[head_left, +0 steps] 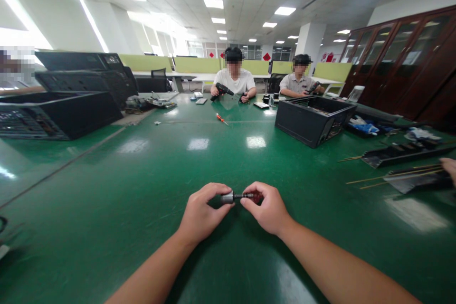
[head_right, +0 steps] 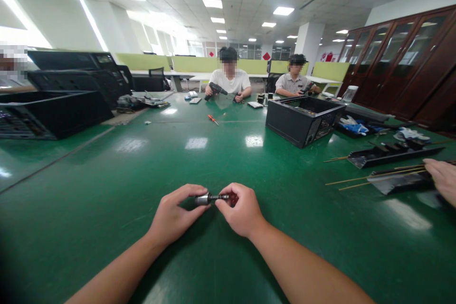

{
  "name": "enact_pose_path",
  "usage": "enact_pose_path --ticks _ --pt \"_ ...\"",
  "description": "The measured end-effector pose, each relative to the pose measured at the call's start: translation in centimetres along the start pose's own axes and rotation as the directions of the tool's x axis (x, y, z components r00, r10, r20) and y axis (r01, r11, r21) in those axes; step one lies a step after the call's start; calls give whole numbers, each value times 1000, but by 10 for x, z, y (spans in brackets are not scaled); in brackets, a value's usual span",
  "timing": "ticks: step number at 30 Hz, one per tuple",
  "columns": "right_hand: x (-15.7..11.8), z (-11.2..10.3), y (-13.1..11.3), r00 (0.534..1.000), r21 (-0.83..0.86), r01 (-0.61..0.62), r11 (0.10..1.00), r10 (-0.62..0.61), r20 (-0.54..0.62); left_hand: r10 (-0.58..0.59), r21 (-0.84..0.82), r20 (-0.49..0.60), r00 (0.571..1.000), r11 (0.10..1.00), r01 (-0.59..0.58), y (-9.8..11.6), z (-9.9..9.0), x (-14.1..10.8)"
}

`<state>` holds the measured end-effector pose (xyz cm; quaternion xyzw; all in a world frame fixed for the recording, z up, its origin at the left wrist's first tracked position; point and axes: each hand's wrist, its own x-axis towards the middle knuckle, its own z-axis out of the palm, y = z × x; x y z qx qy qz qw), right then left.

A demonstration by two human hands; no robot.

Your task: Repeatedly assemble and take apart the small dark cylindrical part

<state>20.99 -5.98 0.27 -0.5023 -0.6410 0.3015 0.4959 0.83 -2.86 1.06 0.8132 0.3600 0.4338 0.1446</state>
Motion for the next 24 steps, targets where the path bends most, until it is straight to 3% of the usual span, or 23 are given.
enact_pose_path --ticks 24 --pt "-1 -2 -3 1000 12 17 1000 -17 -7 8 1 -9 1000 1000 -8 1 -4 -1"
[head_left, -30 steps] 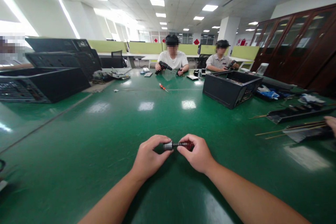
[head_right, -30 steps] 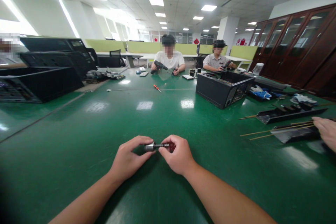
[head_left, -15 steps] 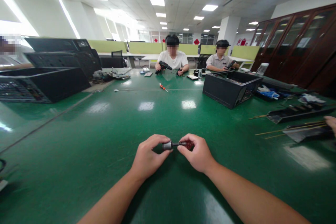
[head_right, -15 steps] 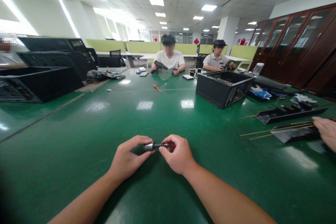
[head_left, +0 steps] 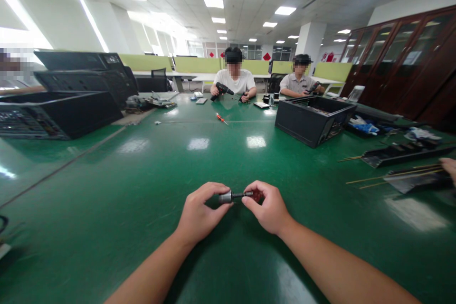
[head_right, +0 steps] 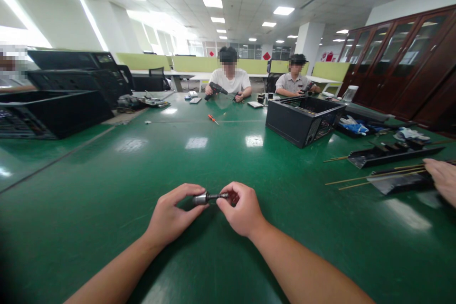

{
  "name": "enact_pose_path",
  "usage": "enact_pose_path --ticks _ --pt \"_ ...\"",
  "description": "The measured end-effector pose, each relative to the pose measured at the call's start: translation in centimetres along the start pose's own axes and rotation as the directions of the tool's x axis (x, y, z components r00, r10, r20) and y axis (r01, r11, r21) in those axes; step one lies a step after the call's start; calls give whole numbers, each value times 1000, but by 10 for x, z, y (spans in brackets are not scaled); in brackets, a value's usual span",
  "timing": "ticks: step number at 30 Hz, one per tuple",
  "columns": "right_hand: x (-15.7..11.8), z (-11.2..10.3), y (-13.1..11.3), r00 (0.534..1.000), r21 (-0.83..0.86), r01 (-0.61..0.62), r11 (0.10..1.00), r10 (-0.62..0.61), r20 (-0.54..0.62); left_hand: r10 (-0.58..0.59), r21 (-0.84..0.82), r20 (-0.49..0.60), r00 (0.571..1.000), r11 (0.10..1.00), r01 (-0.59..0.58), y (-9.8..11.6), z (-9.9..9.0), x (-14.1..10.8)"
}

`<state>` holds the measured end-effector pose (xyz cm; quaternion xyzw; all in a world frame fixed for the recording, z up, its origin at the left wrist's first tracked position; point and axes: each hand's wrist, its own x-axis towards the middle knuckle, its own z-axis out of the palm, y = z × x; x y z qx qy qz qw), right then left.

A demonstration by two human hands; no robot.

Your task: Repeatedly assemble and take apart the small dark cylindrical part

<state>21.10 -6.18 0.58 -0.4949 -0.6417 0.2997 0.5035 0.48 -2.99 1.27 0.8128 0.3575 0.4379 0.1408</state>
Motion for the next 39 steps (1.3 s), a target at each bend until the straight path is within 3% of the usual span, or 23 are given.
enact_pose_path --ticks 39 --pt "0 -1 1 999 11 32 999 -31 -34 -83 27 10 996 996 83 1 -4 -1"
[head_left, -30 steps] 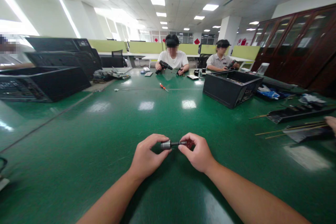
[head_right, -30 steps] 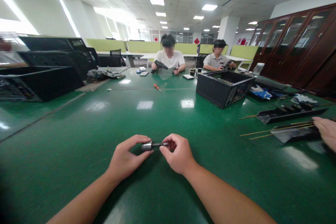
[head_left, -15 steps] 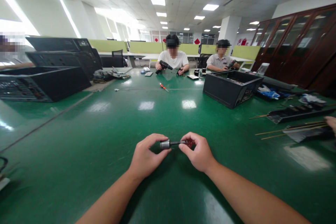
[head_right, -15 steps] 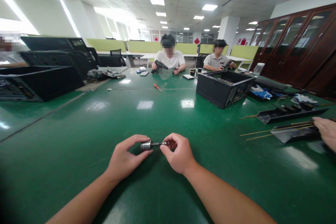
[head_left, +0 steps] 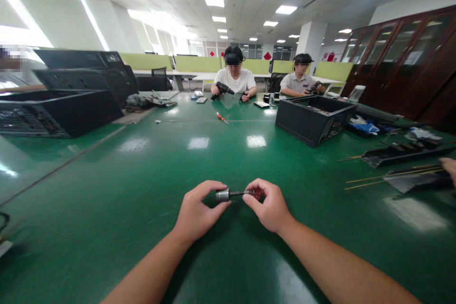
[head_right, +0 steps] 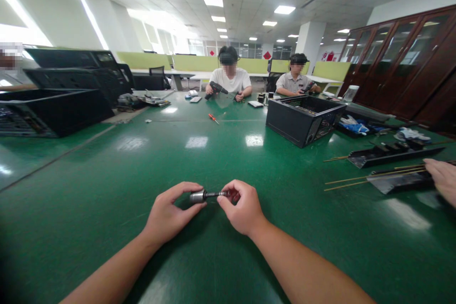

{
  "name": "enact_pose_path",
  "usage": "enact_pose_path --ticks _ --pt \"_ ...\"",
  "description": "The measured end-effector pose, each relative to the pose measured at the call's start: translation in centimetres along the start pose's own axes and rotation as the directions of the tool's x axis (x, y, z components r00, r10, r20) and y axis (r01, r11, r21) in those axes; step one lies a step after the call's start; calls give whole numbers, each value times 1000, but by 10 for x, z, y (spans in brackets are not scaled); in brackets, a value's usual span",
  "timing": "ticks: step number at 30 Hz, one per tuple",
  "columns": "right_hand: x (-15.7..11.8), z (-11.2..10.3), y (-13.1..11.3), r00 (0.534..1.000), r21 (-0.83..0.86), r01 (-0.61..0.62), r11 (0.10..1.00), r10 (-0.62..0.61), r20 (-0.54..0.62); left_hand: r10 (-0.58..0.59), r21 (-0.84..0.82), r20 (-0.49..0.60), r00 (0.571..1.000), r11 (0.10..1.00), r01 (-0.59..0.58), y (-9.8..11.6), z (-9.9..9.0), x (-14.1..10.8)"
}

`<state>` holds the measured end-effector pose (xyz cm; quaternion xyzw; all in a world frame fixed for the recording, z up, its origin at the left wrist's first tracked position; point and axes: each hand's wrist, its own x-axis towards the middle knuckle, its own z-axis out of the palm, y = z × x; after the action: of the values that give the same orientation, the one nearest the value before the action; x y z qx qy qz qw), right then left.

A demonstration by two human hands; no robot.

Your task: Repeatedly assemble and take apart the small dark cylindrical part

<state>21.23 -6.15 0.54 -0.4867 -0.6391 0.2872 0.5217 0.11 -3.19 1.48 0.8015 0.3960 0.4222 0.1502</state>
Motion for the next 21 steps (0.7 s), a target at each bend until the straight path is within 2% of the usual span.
enact_pose_path --ticks 6,9,11,13,15,16,18,21 --pt "1 -1 1 999 18 -6 1000 7 -36 -50 12 30 998 999 49 3 -6 2" --pt "1 -1 0 995 26 6 1000 -4 -97 -168 -26 16 986 985 169 3 -6 5" --pt "0 -1 -1 992 24 29 999 -26 -126 -308 -164 -19 951 939 301 0 -5 7" --pt "-1 0 -3 991 17 50 999 -48 -127 -460 -347 -34 887 838 421 -4 -5 10" --pt "-1 0 -6 992 10 58 998 -56 -114 -569 -466 -38 821 737 489 -8 -10 12" --pt "-1 0 -7 993 9 58 998 -57 -106 -596 -489 -50 802 714 501 -10 -16 12" --pt "-1 1 -9 994 16 57 998 -55 -95 -599 -458 -96 795 736 499 -13 -36 10" --pt "0 2 -10 994 38 67 997 -64 -92 -546 -202 -149 825 833 515 -17 -81 -7"
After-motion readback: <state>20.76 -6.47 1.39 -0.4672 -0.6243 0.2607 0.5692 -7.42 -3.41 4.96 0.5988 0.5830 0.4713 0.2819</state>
